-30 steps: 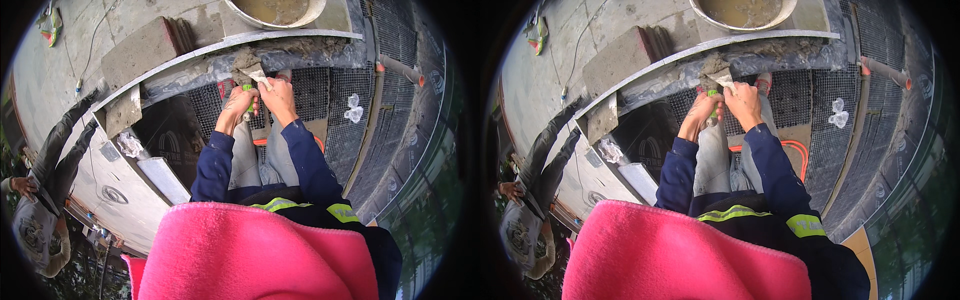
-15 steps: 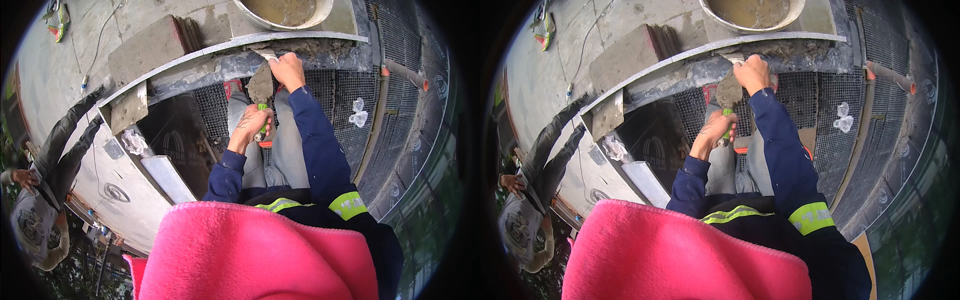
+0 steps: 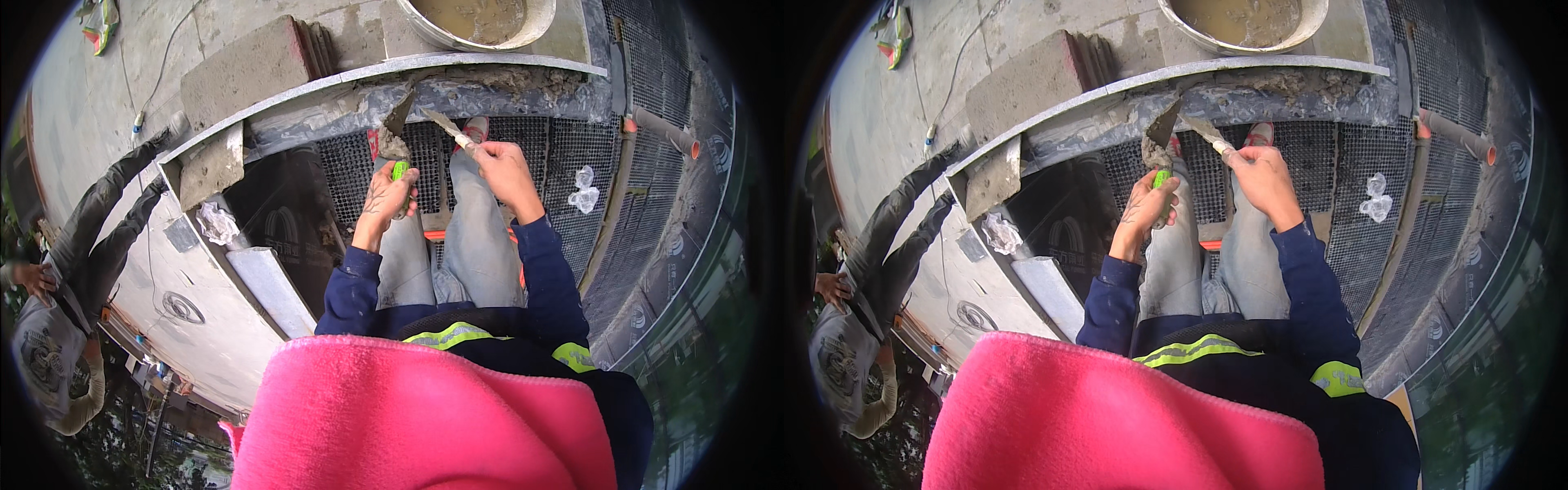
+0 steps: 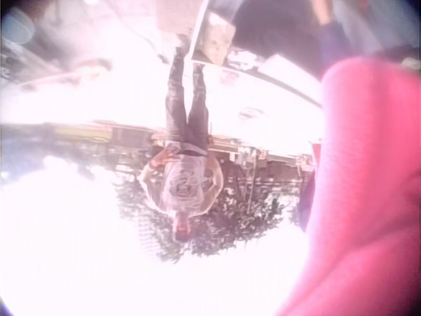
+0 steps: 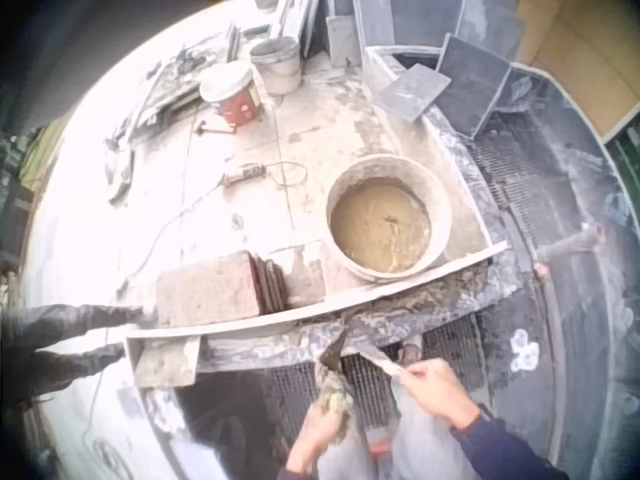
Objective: The person scoops cement from a bucket using a trowel and applies it to a curved metal frame. They use a smaller tool to smooth and spread the cement along the frame's edge.
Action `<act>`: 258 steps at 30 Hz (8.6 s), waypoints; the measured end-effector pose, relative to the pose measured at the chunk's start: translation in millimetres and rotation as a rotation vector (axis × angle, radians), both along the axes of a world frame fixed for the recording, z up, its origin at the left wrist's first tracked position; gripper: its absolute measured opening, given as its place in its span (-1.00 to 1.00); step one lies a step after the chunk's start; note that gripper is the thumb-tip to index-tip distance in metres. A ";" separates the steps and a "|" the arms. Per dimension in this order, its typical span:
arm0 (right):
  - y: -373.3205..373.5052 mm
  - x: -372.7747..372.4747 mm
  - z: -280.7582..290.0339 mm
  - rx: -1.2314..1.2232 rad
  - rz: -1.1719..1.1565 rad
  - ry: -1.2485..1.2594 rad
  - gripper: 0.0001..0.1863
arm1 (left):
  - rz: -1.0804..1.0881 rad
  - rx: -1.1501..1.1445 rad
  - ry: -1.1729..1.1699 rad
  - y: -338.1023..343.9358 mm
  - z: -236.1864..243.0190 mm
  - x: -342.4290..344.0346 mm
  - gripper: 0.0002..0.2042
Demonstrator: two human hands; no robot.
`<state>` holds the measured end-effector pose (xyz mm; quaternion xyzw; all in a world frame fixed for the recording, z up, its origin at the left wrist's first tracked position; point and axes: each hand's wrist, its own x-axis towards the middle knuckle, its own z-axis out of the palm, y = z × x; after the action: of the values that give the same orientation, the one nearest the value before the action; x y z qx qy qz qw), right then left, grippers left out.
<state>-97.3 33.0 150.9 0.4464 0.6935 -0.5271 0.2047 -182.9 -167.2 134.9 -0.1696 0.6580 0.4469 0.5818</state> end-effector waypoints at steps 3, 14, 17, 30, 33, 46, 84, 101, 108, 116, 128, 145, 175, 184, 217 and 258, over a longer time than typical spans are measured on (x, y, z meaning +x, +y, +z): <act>-23.0 11.2 15.4 -0.118 -0.106 -0.033 -0.72 | 0.200 0.125 -0.189 -1.3 -1.7 0.8 -0.82; -34.4 -31.5 -43.5 0.408 -0.126 0.066 -0.53 | 0.273 0.244 -0.374 21.9 -6.6 -7.5 -0.87; 1.7 -28.6 -27.7 0.309 -0.008 0.040 -0.55 | 0.092 0.113 -0.145 21.0 -2.9 -19.6 -0.85; -11.7 -31.4 42.5 0.313 0.410 0.053 -0.60 | -0.385 -0.111 0.233 30.9 -12.7 -34.2 -0.68; -14.2 -29.8 39.2 0.294 0.392 0.039 -0.59 | -0.413 -0.136 0.220 34.7 -11.9 -37.5 -0.76; -29.5 -6.6 -48.1 -0.075 -0.151 0.084 -0.63 | -0.242 -0.069 0.061 49.1 11.7 -48.3 -0.80; 1.8 -46.3 -51.0 0.420 0.140 -0.149 -0.56 | -0.327 -0.313 0.827 -17.6 -49.6 12.5 -0.60; -55.0 -38.4 39.9 0.182 0.169 -0.040 -0.54 | -0.268 -0.403 0.887 14.3 -39.6 22.0 -0.65; -64.4 -32.4 36.7 0.247 0.086 0.013 -0.53 | -0.267 -0.384 0.961 8.8 -45.3 22.5 -0.65; -50.3 -36.7 15.9 0.196 0.127 -0.074 -0.57 | -0.367 -0.336 1.127 -11.1 -58.8 35.1 -0.64; -46.3 -71.6 -46.1 0.098 0.056 -0.182 -0.52 | -0.430 -0.351 1.209 -31.8 -64.6 15.4 -0.68; -11.4 -76.7 -45.2 0.247 0.146 -0.267 -0.51 | -0.324 -0.414 1.041 -34.4 -44.4 28.7 -0.56; -52.7 -69.4 -32.9 0.183 -0.001 -0.190 -0.57 | -0.376 -0.429 1.045 -25.6 -40.1 28.6 -0.64; -42.8 -53.3 15.5 0.067 0.171 -0.298 -0.51 | -0.346 -0.398 1.126 -30.4 -45.9 14.8 -0.63; -37.1 -94.0 7.2 0.290 0.130 -0.076 -0.60 | -0.412 -0.286 1.075 -11.7 -47.3 10.8 -0.70; -22.0 -68.3 26.6 0.295 0.521 0.000 -0.68 | -1.575 -0.567 1.607 19.2 -0.5 -91.6 -0.87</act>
<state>-165.7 11.0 177.5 0.2786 0.8538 -0.3503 0.2661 -274.5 -148.1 134.3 0.4952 0.8378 -0.2234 0.0544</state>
